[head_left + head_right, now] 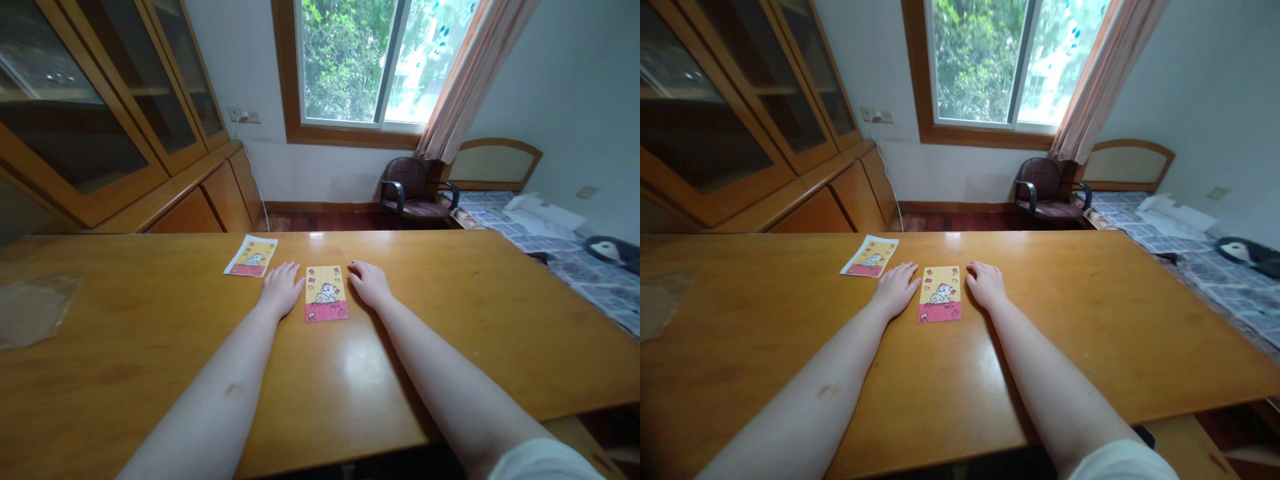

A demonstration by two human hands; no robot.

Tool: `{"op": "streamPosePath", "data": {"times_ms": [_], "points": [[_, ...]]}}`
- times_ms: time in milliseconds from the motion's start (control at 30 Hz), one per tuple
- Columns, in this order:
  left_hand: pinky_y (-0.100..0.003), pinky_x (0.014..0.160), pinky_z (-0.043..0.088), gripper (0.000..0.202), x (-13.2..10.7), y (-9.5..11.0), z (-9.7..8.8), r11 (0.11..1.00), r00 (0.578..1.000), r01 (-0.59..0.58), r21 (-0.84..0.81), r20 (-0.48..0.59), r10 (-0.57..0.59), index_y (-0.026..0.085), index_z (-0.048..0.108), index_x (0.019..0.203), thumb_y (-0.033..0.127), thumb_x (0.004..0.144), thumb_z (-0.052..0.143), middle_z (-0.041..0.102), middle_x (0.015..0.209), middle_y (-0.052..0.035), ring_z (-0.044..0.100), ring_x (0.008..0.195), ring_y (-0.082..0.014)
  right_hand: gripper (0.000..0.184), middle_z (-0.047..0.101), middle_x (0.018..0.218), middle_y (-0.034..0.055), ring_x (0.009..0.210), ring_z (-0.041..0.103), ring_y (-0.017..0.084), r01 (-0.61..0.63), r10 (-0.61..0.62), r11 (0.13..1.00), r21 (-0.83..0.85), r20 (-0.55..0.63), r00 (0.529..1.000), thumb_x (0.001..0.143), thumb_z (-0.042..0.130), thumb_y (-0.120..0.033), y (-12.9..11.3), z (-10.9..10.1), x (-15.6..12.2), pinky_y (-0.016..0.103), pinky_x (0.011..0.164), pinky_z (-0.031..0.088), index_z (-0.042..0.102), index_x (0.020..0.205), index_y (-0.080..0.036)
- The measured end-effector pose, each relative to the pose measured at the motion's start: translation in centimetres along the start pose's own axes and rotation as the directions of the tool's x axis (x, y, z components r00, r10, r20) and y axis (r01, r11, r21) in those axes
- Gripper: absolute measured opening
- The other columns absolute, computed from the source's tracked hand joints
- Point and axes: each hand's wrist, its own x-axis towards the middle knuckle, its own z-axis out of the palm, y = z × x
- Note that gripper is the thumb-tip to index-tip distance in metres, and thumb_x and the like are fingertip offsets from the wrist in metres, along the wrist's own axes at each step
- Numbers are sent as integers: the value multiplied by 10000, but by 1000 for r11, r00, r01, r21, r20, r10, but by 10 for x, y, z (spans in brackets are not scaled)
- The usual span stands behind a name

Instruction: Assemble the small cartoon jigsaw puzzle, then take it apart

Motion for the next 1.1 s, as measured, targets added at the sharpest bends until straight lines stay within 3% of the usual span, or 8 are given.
{"op": "streamPosePath", "data": {"times_ms": [100, 200, 367, 467, 667, 867, 1100], "points": [[-408, 1045, 345, 587, 0, 4, -1, 997, 997, -60, -42, -58, 57, 156, 515, 1309, 532, 891, 347, 520, 1371, -103, 446, 1255, -262, 329, 603, 1218, 71, 1126, 500, 233, -20, 18, 999, -41, -61, 998, 901, 430, -398, -6, 1, 6, 379, 960, 328, 591, 1135, -232], [-439, 1055, 316, 693, 3, 8, -2, 992, 993, -115, -55, -33, 113, 176, 462, 1359, 625, 835, 401, 475, 1410, -108, 403, 1283, -285, 329, 605, 1135, 86, 1065, 489, 253, -58, 49, 993, -101, -94, 994, 900, 427, -453, -14, 4, 14, 389, 890, 339, 605, 1067, -233], [-504, 1074, 250, 807, 14, 11, -2, 996, 994, -18, -92, 104, 28, 264, 419, 1390, 731, 734, 458, 347, 1506, -77, 328, 1335, -334, 285, 599, 1084, 85, 1022, 472, 257, -75, 61, 991, -112, -120, 991, 894, 450, -428, -16, 6, 25, 382, 836, 338, 632, 1006, -241], [-498, 1055, 281, 715, 18, 12, -2, 991, 996, 39, -124, 84, -29, 285, 465, 1344, 684, 751, 478, 391, 1478, -62, 361, 1313, -319, 297, 603, 1090, 76, 1023, 471, 254, -9, 0, 997, -77, -109, 994, 910, 434, -424, -12, 6, 27, 386, 847, 330, 657, 1019, -261], [-469, 1051, 298, 609, 18, 11, -4, 984, 999, -4, -180, 42, 12, 272, 556, 1222, 623, 725, 561, 469, 1404, -68, 399, 1279, -306, 283, 619, 1041, 62, 1010, 490, 238, 185, -184, 983, 11, -46, 982, 814, 599, -480, -9, 5, 29, 364, 862, 334, 681, 950, -246], [-418, 998, 355, 554, 23, 12, -7, 977, 998, -33, -210, 44, 43, 230, 573, 1093, 563, 659, 661, 569, 1237, -77, 482, 1178, -285, 262, 618, 985, 60, 945, 523, 211, 180, -180, 981, 67, -10, 984, 747, 684, -393, -14, 6, 32, 330, 844, 356, 643, 907, -190], [-414, 1013, 347, 551, 28, 9, 0, 966, 997, -42, -257, 59, 59, 231, 579, 994, 560, 578, 728, 547, 1243, -63, 467, 1191, -287, 195, 627, 933, 38, 909, 533, 199, 184, -189, 977, 107, 38, 981, 752, 691, -366, -16, 8, 33, 328, 828, 354, 630, 845, -205]]}}
